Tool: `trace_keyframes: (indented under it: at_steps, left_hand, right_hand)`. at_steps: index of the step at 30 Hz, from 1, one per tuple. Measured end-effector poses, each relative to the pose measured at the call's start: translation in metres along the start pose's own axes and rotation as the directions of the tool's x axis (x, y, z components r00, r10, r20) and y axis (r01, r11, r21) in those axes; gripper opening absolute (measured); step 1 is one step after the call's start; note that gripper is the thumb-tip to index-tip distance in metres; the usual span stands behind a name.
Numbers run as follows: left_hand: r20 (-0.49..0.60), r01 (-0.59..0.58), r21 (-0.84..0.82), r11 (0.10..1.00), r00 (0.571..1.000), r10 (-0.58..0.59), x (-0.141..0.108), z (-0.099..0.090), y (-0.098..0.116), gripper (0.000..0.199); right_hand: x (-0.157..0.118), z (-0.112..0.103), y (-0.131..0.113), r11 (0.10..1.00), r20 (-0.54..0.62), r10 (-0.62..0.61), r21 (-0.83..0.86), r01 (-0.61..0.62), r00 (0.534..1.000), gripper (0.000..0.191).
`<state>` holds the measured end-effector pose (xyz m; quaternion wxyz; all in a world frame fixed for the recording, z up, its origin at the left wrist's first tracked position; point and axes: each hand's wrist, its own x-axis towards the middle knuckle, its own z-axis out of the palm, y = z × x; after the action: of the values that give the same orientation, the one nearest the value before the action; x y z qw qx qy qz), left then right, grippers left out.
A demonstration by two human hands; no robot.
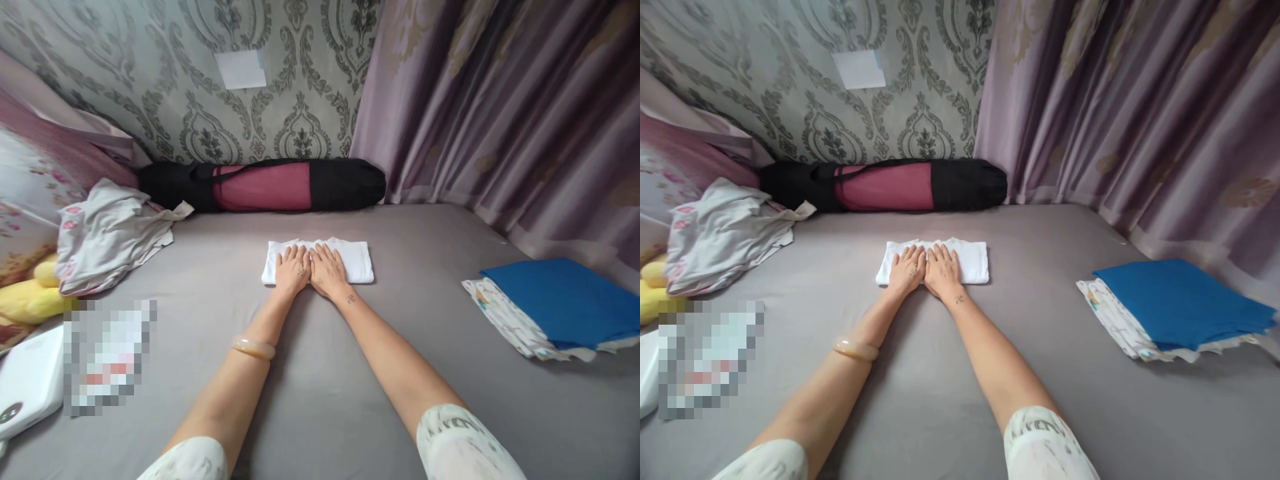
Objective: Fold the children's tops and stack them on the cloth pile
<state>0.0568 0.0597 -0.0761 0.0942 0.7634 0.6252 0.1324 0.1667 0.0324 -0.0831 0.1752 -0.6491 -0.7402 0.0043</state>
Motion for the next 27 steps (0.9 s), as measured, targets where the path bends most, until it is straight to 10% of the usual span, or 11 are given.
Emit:
trace_keyframes:
  at_steps: [7,13,27]
  left_hand:
    - [-0.201,-0.074,0.057,0.996,0.976,0.084,0.000,0.002,0.003,0.052]
    - [-0.051,-0.135,0.127,0.983,0.988,0.143,-0.001,0.007,0.000,0.050]
    - [-0.071,-0.008,0.125,0.992,0.997,0.017,0.004,0.005,-0.007,0.054]
  right_hand:
    - [0.004,-0.006,0.004,0.998,-0.041,0.047,0.046,-0.045,0.998,0.050]
    - [0.004,-0.003,0.009,0.995,-0.038,0.098,0.026,-0.097,0.994,0.050]
    - [0.004,-0.006,0.011,0.988,-0.010,0.151,0.024,-0.150,0.989,0.050]
